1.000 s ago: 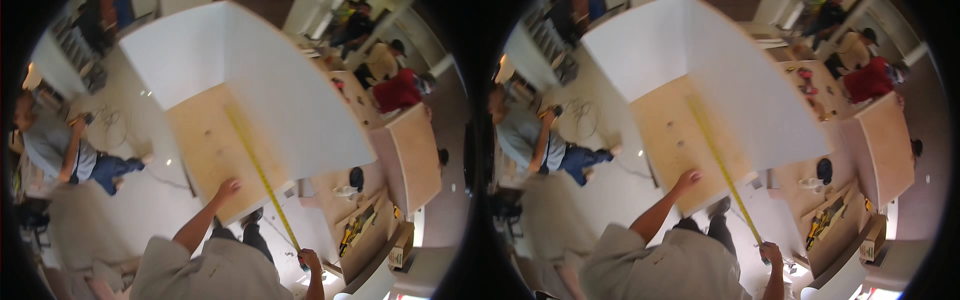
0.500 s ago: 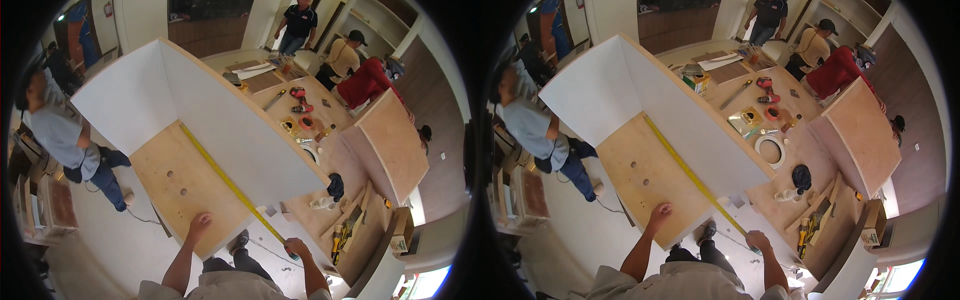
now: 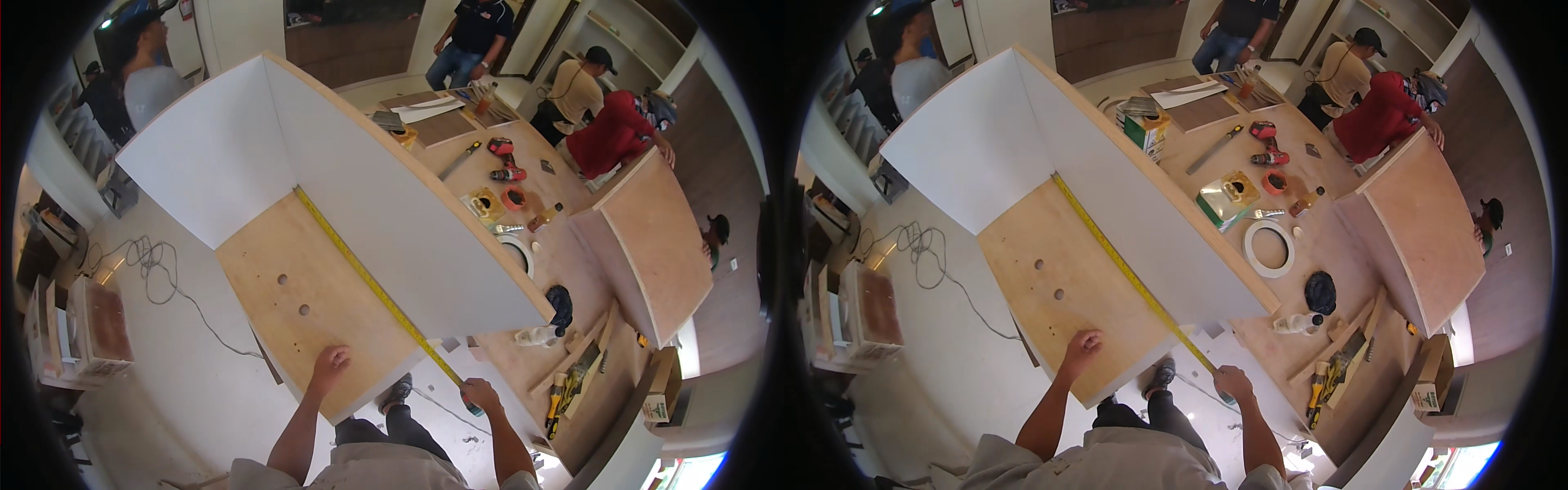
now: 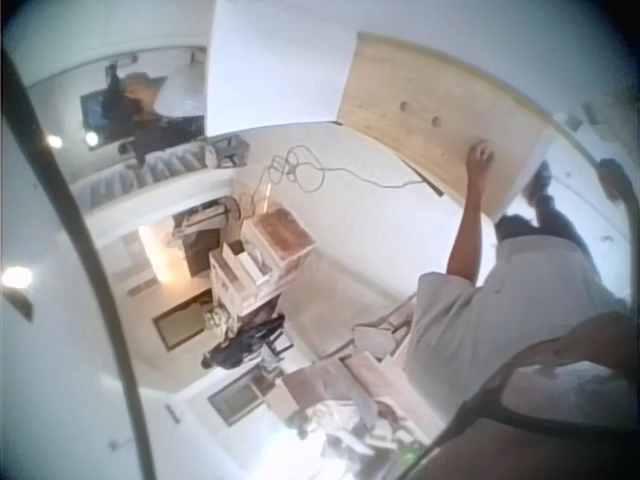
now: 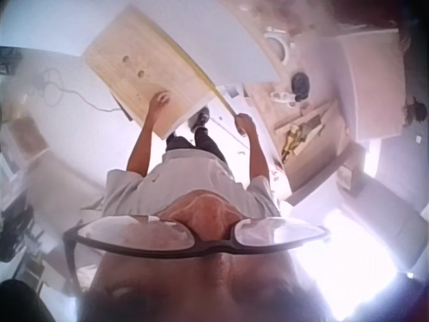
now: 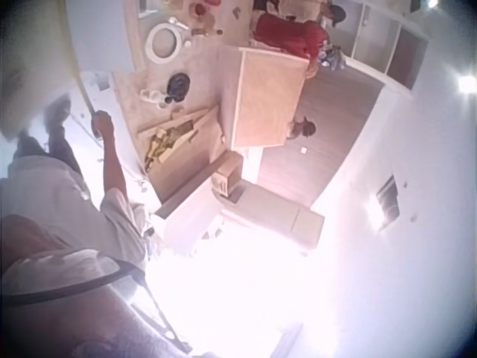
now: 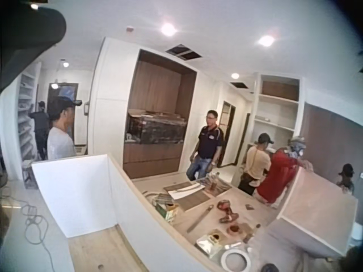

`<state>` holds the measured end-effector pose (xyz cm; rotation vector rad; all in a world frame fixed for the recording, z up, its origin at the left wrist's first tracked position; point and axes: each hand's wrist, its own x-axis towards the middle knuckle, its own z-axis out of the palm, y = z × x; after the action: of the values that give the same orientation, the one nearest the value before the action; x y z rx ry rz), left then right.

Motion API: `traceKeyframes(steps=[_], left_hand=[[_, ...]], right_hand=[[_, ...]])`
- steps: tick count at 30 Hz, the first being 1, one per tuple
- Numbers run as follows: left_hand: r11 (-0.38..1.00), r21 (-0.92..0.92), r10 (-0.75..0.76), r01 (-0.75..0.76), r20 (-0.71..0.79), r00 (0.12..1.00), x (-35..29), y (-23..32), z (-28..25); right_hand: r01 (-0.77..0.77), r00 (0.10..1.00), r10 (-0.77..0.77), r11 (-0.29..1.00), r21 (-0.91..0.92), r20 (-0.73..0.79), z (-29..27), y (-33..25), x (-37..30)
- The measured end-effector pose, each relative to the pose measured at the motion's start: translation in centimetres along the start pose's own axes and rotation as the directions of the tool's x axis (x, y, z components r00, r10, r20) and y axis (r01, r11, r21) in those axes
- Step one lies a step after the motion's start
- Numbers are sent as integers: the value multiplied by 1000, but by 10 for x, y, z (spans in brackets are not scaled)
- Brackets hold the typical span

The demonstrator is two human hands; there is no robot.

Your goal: The recorder measures a piece of white laminate sheet using a tape measure and pencil, then uses a wooden guide and utility knife to cut it.

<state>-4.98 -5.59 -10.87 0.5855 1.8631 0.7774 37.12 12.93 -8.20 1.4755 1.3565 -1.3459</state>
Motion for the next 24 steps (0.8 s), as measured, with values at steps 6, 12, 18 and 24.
traceKeyframes(steps=[6,12,18,24], left_hand=[[995,28,92,-93,12,996,9,-2,10],[924,156,361,-348,-67,930,164,75,31],[902,-220,316,-371,-248,916,271,165,14],[862,-194,402,-469,-304,864,271,210,0]], right_hand=[[-25,998,24,999,-20,-56,-14,10,11],[304,861,-493,695,-651,-124,-161,-31,123],[356,758,-436,900,-252,-485,-325,-183,113],[368,686,-505,862,-349,-523,-363,-225,107]])
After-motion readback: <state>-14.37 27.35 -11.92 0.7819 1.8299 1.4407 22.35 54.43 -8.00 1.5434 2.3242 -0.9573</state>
